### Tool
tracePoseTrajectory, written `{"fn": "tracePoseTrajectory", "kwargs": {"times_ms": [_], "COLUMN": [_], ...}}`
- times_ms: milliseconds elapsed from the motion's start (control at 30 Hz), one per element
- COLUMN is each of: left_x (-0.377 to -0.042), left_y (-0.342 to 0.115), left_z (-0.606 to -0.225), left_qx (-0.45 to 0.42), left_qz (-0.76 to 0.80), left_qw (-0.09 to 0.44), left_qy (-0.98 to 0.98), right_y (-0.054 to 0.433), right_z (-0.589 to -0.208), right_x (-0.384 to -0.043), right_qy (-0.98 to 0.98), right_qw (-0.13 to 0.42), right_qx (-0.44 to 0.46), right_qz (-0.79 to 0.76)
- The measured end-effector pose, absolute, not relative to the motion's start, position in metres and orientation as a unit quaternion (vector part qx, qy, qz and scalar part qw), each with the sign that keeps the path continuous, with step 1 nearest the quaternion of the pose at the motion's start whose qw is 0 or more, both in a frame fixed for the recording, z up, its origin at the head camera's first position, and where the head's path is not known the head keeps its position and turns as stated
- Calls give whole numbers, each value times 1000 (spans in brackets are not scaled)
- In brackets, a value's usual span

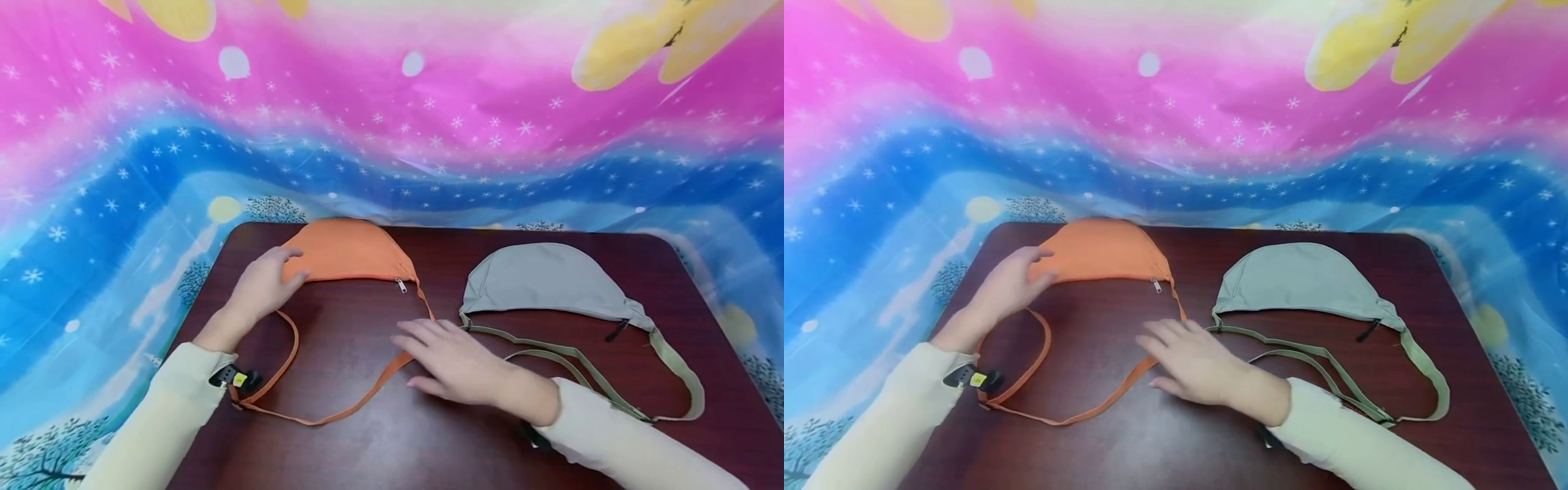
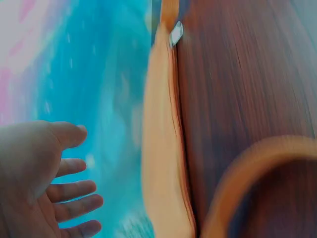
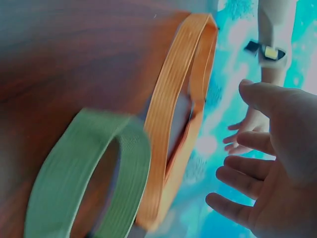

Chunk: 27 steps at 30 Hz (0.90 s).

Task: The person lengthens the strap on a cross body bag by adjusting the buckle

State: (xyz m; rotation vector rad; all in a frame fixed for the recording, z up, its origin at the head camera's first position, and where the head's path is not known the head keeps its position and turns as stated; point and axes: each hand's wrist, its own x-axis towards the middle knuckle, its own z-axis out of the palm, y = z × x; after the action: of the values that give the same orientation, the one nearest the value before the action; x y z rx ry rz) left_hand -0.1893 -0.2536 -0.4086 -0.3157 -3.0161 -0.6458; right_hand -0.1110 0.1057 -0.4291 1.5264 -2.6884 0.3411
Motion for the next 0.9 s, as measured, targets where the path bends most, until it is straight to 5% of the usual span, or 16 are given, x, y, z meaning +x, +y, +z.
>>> {"fn": "tracePoseTrajectory", "kwargs": {"times_ms": [167, 900], "left_x": [-180, -146], "left_y": [-207, 44], "left_z": [-398, -412], "left_qx": [-180, -406], "left_qz": [-181, -75], "left_qw": [43, -40], "left_qy": [-966, -910], "right_y": [147, 333], "right_z": [-422, -423], "right_x": [-112, -68], "right_qy": [-887, -959], "right_qw": [7, -39], "right_qx": [447, 232], "right_qz": [120, 158]}}
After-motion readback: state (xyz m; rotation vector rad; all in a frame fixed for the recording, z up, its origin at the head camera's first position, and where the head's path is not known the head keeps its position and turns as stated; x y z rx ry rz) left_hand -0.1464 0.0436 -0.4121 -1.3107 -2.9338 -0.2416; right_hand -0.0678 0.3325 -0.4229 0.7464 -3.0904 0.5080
